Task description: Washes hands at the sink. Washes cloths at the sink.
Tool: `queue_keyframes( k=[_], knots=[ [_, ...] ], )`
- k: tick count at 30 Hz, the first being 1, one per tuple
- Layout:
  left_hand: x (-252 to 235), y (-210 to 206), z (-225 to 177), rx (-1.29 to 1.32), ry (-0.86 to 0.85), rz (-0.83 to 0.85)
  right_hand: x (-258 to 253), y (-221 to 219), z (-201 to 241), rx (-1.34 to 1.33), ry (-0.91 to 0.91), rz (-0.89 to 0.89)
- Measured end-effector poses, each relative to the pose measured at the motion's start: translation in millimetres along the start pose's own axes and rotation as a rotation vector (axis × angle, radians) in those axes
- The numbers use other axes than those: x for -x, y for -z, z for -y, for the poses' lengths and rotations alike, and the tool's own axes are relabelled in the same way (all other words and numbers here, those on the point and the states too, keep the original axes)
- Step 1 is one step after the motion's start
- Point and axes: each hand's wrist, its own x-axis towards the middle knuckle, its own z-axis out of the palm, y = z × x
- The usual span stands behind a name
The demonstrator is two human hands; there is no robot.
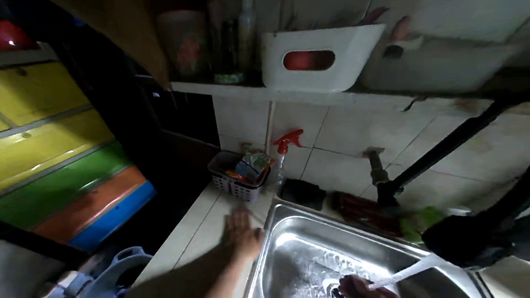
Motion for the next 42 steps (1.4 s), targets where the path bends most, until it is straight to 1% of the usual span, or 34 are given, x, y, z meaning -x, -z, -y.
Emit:
queue_keyframes(
  k=[1, 2, 3, 4, 5, 6, 7, 9, 11, 12, 13, 14, 16, 17, 18, 19, 21, 22, 24, 25, 27, 29, 31, 33, 35, 36, 37, 38, 39, 40, 41, 42],
  knots=[
    [8.6, 0.1, -23.0, 0.042, -0.142, 0.108, 1.6, -6.3, 2.0, 0.067, -0.016, -0.005],
    [15.1, -0.4, -39.6, 0.031, -0.291, 0.192, 2.1, -12.1, 3.8, 0.125, -0.019, 0.004],
    [18.7, 0.7, -46.8, 0.017, -0.403, 0.233, 2.8, -16.0, 6.1, 0.175, -0.006, 0.017],
    [20.2, 3.8, -43.7, 0.022, -0.441, 0.232, 4.8, -17.4, 8.0, 0.209, 0.012, 0.016],
    [20.3, 11.1, -30.4, 0.029, -0.413, 0.218, 8.0, -15.5, 8.9, 0.244, 0.036, 0.014],
    [18.6, 21.4, -7.6, 0.007, -0.344, 0.2, 11.6, -10.3, 8.7, 0.292, 0.067, 0.008],
    [15.5, 30.4, 22.9, -0.029, -0.258, 0.174, 14.9, -2.0, 8.1, 0.362, 0.085, 0.001],
    [5.6, 41.7, 96.4, -0.058, -0.078, 0.072, 19.3, 17.1, 6.3, 0.58, 0.113, -0.001],
    [-0.6, 44.2, 161.1, -0.061, 0.084, -0.022, 24.4, 34.5, 5.5, 0.857, 0.113, 0.059],
    [1.9, 42.2, 180.4, -0.064, 0.111, -0.053, 29.4, 41.6, 7.7, 0.983, 0.082, 0.11],
    [8.3, 39.1, 186.7, -0.084, 0.092, -0.067, 36.7, 49.5, 11.1, 1.094, 0.025, 0.157],
    [20.2, 35.0, 182.5, -0.119, 0.044, -0.058, 44.8, 62.2, 11.8, 1.184, -0.036, 0.185],
    [63.6, 24.9, 160.3, -0.173, -0.085, -0.036, 63.3, 99.5, 3.3, 1.305, -0.148, 0.181],
    [89.7, 20.0, 144.3, -0.178, -0.153, -0.041, 74.2, 120.4, -2.2, 1.336, -0.177, 0.157],
    [118.1, 16.6, 124.9, -0.176, -0.223, -0.036, 87.8, 142.3, -10.7, 1.354, -0.152, 0.12],
    [146.2, 13.8, 102.4, -0.169, -0.295, -0.026, 104.2, 163.5, -20.5, 1.365, -0.058, 0.077],
    [191.2, 7.3, 50.6, -0.128, -0.462, 0.011, 136.7, 201.1, -47.4, 1.334, 0.294, 0.017],
    [204.8, 3.3, 22.0, -0.116, -0.543, 0.049, 150.4, 214.6, -61.3, 1.305, 0.414, 0.009],
    [211.5, -7.6, -41.6, -0.084, -0.67, 0.151, 179.6, 232.3, -84.5, 1.281, 0.473, -0.044],
    [205.4, -12.5, -75.8, -0.057, -0.704, 0.239, 194.1, 239.3, -96.7, 1.301, 0.484, -0.09],
    [177.0, -25.3, -139.7, 0.054, -0.684, 0.444, 218.0, 239.9, -117.5, 1.384, 0.487, -0.183],
    [141.7, -38.0, -188.1, 0.263, -0.557, 0.565, 226.4, 210.1, -122.7, 1.445, 0.471, -0.2],
    [103.8, -36.2, -221.5, 0.409, -0.39, 0.667, 213.3, 148.4, -119.7, 1.451, 0.502, -0.135],
    [77.4, -28.2, -238.2, 0.5, -0.239, 0.765, 188.6, 70.7, -124.0, 1.402, 0.57, -0.046],
    [61.4, -21.4, -245.4, 0.593, -0.146, 0.785, 161.9, -9.9, -122.8, 1.286, 0.593, 0.073],
    [54.1, -17.6, -250.5, 0.633, -0.127, 0.778, 149.5, -45.4, -114.2, 1.222, 0.552, 0.158],
    [48.7, -11.0, -257.8, 0.681, -0.107, 0.774, 137.6, -73.7, -98.6, 1.173, 0.447, 0.264],
    [45.7, -5.5, -265.1, 0.723, -0.083, 0.761, 125.7, -92.4, -77.5, 1.103, 0.253, 0.397],
    [42.4, -2.3, -270.2, 0.748, -0.055, 0.754, 113.4, -101.9, -58.3, 1.03, 0.081, 0.492],
    [36.3, -2.2, -273.8, 0.768, -0.033, 0.746, 99.0, -103.1, -46.6, 0.989, -0.016, 0.554],
    [31.4, -1.6, -277.1, 0.797, -0.009, 0.744, 88.3, -94.8, -40.7, 0.971, -0.047, 0.573],
    [30.0, -1.7, -277.3, 0.812, 0.009, 0.743, 85.0, -78.6, -41.6, 0.981, -0.024, 0.551]
  ],
)
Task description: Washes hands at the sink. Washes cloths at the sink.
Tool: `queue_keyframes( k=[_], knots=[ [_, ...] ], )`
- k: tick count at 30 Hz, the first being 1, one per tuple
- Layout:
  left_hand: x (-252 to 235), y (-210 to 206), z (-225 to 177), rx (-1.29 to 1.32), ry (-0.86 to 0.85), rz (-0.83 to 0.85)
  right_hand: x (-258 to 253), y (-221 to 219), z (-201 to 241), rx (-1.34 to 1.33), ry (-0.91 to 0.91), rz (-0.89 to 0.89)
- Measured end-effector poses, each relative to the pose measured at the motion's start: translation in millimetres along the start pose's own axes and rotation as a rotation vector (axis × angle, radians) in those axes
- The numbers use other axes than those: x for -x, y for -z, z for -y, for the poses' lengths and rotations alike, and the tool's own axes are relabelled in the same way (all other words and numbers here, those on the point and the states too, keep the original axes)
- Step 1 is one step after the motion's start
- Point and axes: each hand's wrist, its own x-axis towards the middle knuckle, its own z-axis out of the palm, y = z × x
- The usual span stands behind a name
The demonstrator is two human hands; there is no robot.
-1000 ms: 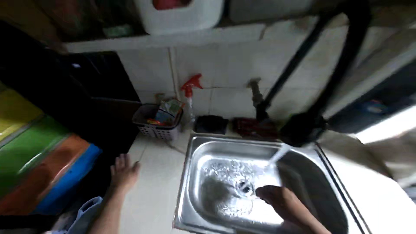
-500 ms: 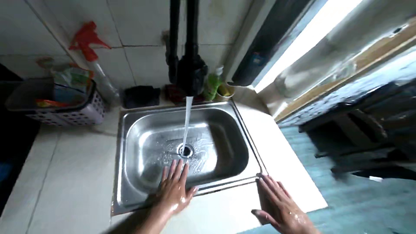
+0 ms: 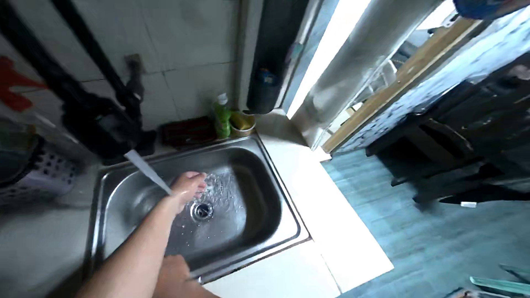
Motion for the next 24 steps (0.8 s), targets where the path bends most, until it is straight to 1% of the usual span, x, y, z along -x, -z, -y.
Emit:
queue_keyframes(
  k=[1, 2, 4, 5, 6, 8, 10, 12, 14, 16, 17, 19, 21, 22, 24],
  knots=[
    [0.3, 0.0, 0.4, 0.005, 0.008, -0.003, 9.0, 0.1, -24.2, 0.059, 0.019, -0.11],
    [0.4, -0.3, 1.5, -0.003, 0.016, 0.005, 26.2, -1.0, -55.0, 0.144, 0.04, -0.256],
    [-6.6, -1.0, 14.5, -0.059, 0.025, 0.038, 76.2, -9.1, -127.4, 0.309, 0.118, -0.617],
    [-12.2, -1.4, 24.8, -0.092, 0.042, 0.062, 106.0, -10.3, -162.2, 0.368, 0.136, -0.744],
    [-17.2, -2.1, 34.6, -0.115, 0.064, 0.078, 137.8, -6.8, -191.2, 0.403, 0.104, -0.812],
    [-21.9, -4.7, 44.8, -0.118, 0.123, 0.097, 194.9, 12.2, -237.8, 0.459, -0.073, -0.853],
    [-20.8, -6.0, 48.2, -0.124, 0.166, 0.122, 222.2, 42.3, -279.1, 0.5, -0.257, -0.888],
    [-18.8, -5.5, 44.8, -0.138, 0.182, 0.157, 213.6, 86.1, -308.3, 0.518, -0.355, -0.934],
    [-13.6, -4.4, 38.4, -0.141, 0.194, 0.194, 175.5, 134.5, -329.3, 0.559, -0.378, -1.035],
    [-4.6, -2.0, 30.5, -0.135, 0.223, 0.227, 124.9, 183.7, -331.3, 0.583, -0.347, -1.083],
    [0.7, 0.7, 26.7, -0.139, 0.238, 0.244, 98.4, 203.6, -325.7, 0.583, -0.314, -1.068],
    [10.6, 7.4, 19.0, -0.153, 0.249, 0.281, 48.4, 229.3, -305.9, 0.596, -0.196, -1.008],
    [22.0, 15.0, 9.3, -0.18, 0.233, 0.286, 10.0, 233.8, -265.1, 0.567, -0.106, -0.839],
    [29.0, 19.9, 4.3, -0.19, 0.217, 0.272, -3.2, 226.0, -236.0, 0.511, -0.079, -0.73],
    [43.4, 32.9, -4.6, -0.208, 0.174, 0.228, -17.5, 198.6, -168.5, 0.313, -0.056, -0.522]
  ],
)
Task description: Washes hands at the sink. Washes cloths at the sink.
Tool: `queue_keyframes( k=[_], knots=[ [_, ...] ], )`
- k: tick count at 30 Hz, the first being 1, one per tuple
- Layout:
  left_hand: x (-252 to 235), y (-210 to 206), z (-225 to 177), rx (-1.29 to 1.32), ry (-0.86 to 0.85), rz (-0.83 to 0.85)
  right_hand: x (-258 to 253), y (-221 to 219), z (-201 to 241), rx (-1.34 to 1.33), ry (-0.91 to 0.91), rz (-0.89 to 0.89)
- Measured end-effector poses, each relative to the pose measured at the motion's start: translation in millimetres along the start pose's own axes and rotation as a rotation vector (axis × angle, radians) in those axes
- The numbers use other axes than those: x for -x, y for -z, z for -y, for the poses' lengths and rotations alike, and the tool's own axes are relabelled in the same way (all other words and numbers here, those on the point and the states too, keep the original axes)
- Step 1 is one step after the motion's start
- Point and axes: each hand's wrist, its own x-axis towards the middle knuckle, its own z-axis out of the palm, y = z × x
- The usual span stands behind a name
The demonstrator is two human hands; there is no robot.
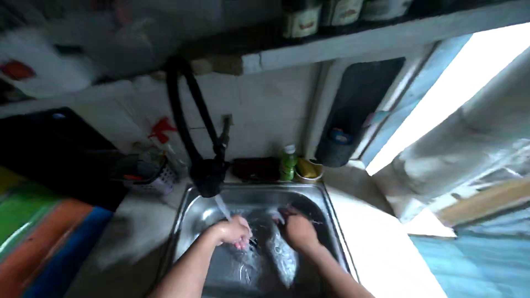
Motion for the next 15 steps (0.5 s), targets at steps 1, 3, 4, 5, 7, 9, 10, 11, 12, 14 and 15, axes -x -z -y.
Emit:
queue_keyframes(
  k=[1, 3, 4, 5, 7, 9, 10, 11, 12, 14, 15],
  knots=[
    [9.3, 6.9, -2.2, -0.001, -0.012, -0.034, 0.3, -7.3, 31.0, -0.13, 0.005, 0.106],
    [27.9, 21.3, -6.2, -0.02, -0.01, -0.11, -0.9, -28.2, 78.8, -0.44, 0.006, 0.276],
    [37.0, 28.9, -9.7, -0.053, -0.005, -0.149, -1.2, -37.3, 97.3, -0.612, -0.021, 0.327],
    [45.9, 36.7, -13.9, -0.08, -0.004, -0.185, -1.2, -43.9, 112.4, -0.772, -0.058, 0.358],
    [66.1, 50.6, -25.2, -0.096, -0.029, -0.267, 0.0, -44.8, 132.4, -0.908, -0.096, 0.389],
    [82.7, 63.2, -33.8, -0.039, -0.108, -0.369, -1.1, -39.6, 138.2, -0.767, -0.012, 0.406],
    [90.0, 68.1, -38.5, 0.036, -0.167, -0.432, -2.0, -36.1, 137.3, -0.652, 0.059, 0.433],
    [95.8, 72.1, -44.3, 0.13, -0.23, -0.471, -2.7, -32.0, 134.7, -0.53, 0.123, 0.468],
    [99.5, 74.8, -50.4, 0.264, -0.291, -0.484, -2.3, -29.2, 130.1, -0.416, 0.167, 0.503],
    [96.8, 78.1, -63.4, 0.512, -0.358, -0.439, 2.6, -27.9, 114.6, -0.238, 0.199, 0.543],
    [94.1, 78.1, -68.7, 0.597, -0.369, -0.407, 4.2, -27.2, 104.8, -0.176, 0.209, 0.553]
  ],
)
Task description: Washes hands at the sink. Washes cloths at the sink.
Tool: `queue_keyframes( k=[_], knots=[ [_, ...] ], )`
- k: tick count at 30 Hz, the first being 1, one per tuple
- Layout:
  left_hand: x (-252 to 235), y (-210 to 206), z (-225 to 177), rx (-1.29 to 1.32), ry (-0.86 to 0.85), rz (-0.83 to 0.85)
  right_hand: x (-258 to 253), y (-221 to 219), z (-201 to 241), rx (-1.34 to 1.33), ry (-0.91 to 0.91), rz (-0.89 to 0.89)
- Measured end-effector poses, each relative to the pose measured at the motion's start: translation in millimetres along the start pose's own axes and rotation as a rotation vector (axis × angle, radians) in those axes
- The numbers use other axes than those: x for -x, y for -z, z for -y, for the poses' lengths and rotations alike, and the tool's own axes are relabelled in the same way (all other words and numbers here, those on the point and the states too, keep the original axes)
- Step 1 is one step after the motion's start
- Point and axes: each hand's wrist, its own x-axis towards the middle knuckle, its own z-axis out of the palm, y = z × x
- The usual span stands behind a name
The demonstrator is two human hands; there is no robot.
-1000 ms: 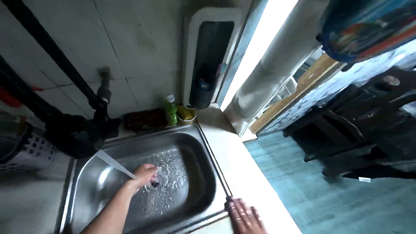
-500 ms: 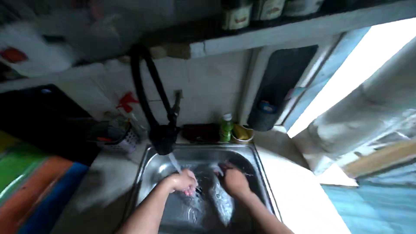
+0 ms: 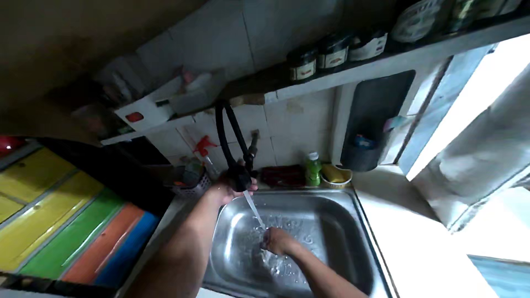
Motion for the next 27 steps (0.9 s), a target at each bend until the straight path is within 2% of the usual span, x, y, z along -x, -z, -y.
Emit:
queue_keyframes(
  k=[4, 7, 8, 10, 13, 15, 18, 21, 23, 24, 26, 27],
  knots=[
    [-14.9, -12.8, 7.6, 0.088, 0.068, 0.066, 26.5, 17.1, -34.3, 0.119, -0.001, 0.024],
    [-24.7, -21.8, 11.6, -0.01, 0.029, -0.132, 53.6, 43.0, -45.9, 0.161, 0.007, -0.018],
    [-27.6, -23.8, 12.3, -0.154, -0.009, -0.224, 62.5, 53.0, -45.7, 0.174, 0.003, -0.041],
    [-31.1, -27.0, 10.9, -0.635, -0.12, -0.392, 80.7, 74.0, -37.0, 0.205, -0.018, -0.096],
    [-32.8, -28.2, 11.1, -1.199, -0.242, -0.56, 110.8, 101.1, -12.9, 0.254, -0.01, -0.222],
    [-30.2, -23.6, 13.4, -1.377, -0.311, -0.578, 132.2, 115.9, 6.0, 0.263, 0.039, -0.309],
    [-25.1, -2.3, 11.4, -1.438, -0.437, -0.456, 175.2, 139.1, 40.7, 0.243, 0.163, -0.469],
    [-0.9, 11.5, -5.4, -1.319, -0.363, -0.267, 223.3, 153.1, 63.2, 0.128, 0.335, -0.724],
    [31.1, 5.0, -13.6, -1.014, -0.248, -0.236, 241.5, 151.7, 63.5, -0.05, 0.422, -0.865],
    [40.3, 0.1, -3.2, -0.779, -0.199, -0.247, 240.1, 146.0, 55.8, -0.212, 0.494, -0.868],
    [38.0, -8.6, 61.2, -0.152, -0.11, -0.174, 198.6, 119.0, 24.7, -0.751, 0.689, -0.673],
    [26.4, -9.2, 114.6, 0.099, 0.023, -0.064, 156.5, 94.5, 1.6, -1.046, 0.722, -0.472]
  ],
)
